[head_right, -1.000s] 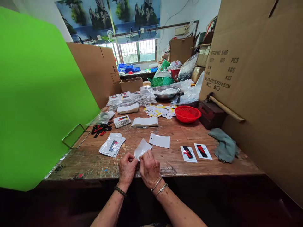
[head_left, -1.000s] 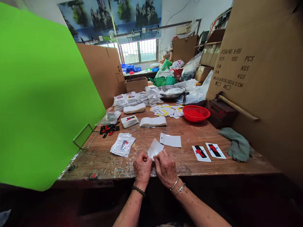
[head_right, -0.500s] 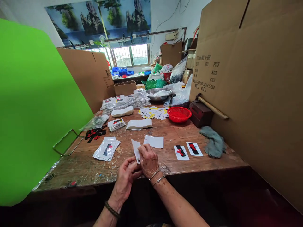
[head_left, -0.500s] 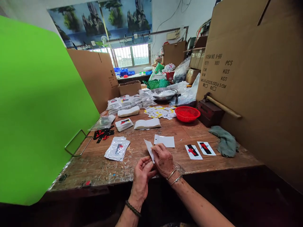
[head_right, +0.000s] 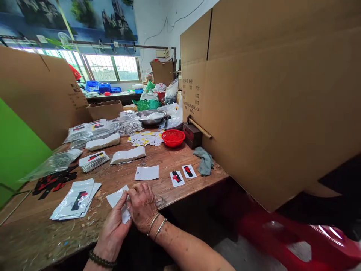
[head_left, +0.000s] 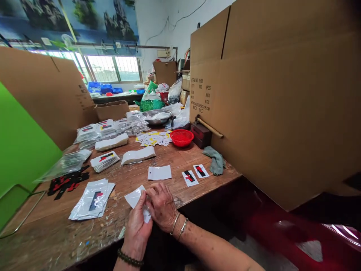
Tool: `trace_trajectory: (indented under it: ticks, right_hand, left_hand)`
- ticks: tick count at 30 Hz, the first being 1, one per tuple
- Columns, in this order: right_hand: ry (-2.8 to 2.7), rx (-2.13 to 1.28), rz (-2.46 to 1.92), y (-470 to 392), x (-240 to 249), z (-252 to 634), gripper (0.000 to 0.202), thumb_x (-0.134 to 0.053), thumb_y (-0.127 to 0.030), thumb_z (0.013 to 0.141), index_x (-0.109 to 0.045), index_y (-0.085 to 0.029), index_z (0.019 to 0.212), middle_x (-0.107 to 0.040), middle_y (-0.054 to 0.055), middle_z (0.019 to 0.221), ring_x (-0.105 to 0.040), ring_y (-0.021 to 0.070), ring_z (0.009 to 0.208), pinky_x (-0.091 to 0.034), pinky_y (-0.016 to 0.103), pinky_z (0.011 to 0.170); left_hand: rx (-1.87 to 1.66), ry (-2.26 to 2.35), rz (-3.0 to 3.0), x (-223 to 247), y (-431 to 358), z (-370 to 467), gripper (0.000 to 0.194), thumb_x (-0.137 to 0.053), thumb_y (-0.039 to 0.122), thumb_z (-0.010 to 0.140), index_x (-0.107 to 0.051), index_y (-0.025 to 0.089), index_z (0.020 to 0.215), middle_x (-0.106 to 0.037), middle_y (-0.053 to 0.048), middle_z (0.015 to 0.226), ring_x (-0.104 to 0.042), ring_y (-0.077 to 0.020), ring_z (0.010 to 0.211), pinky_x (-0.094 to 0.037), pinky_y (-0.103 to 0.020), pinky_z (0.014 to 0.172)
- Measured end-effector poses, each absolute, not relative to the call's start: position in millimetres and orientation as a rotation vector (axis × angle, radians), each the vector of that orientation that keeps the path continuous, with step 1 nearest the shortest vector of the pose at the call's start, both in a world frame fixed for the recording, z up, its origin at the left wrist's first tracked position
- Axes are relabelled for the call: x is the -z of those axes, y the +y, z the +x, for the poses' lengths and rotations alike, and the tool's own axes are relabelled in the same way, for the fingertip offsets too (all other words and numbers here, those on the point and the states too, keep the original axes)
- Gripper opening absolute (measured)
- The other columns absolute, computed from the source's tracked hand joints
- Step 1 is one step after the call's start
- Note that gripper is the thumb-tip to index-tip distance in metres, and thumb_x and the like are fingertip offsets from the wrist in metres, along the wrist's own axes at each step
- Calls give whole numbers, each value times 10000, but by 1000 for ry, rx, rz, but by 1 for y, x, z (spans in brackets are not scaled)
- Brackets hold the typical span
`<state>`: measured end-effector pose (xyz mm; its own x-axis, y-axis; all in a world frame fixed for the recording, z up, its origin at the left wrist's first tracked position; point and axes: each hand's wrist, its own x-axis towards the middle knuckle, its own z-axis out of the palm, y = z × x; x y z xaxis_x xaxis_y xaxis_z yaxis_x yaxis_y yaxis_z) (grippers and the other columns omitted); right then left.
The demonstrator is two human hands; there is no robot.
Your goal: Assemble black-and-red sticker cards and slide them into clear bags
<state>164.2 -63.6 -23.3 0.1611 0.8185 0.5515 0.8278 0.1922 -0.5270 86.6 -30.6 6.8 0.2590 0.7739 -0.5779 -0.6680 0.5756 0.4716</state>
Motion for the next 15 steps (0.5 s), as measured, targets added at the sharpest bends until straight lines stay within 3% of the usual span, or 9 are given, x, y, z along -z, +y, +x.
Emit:
trace_trajectory:
  ticks: [5, 8, 10, 15]
  right_hand:
    - [-1661, -433, -1433, -78, 15, 242, 339, -718, -196, 740, -635, -211, 1068, -635, 35, 1040, -589, 173, 921, -484, 294, 781]
    - [-1418, -331, -1982, -76, 14, 322, 268, -632, -116, 777, -665, -199, 1030, -667, 33, 1019, -605, 149, 921, -464, 253, 789]
    - [-1301, -283, -2163, -71, 15, 370, 234, -631, -89, 749, -678, -140, 972, -676, 84, 1001, -604, 182, 922, -451, 278, 791]
    - [-1166, -403, -2397, -58, 20, 430, 140, -700, -111, 686, -681, -134, 823, -678, 25, 735, -595, 138, 656, -404, 227, 592]
  left_hand:
    - [-1004, 1007, 262, -9, -27, 91, 141, -505, 31, 906, -604, 94, 828, -684, -30, 664, -658, -123, 498, -588, -216, 493]
    - [-1036, 1031, 299, -12, -26, 86, 133, -513, 22, 899, -606, 86, 830, -689, -36, 676, -663, -126, 505, -604, -241, 504]
    - [-1032, 1029, 319, -12, -26, 84, 121, -520, 19, 894, -612, 81, 846, -695, -42, 696, -669, -132, 517, -609, -254, 504]
    - [-1003, 1058, 361, -7, -29, 85, 85, -554, 23, 875, -623, 73, 879, -705, -57, 737, -688, -155, 556, -622, -288, 521]
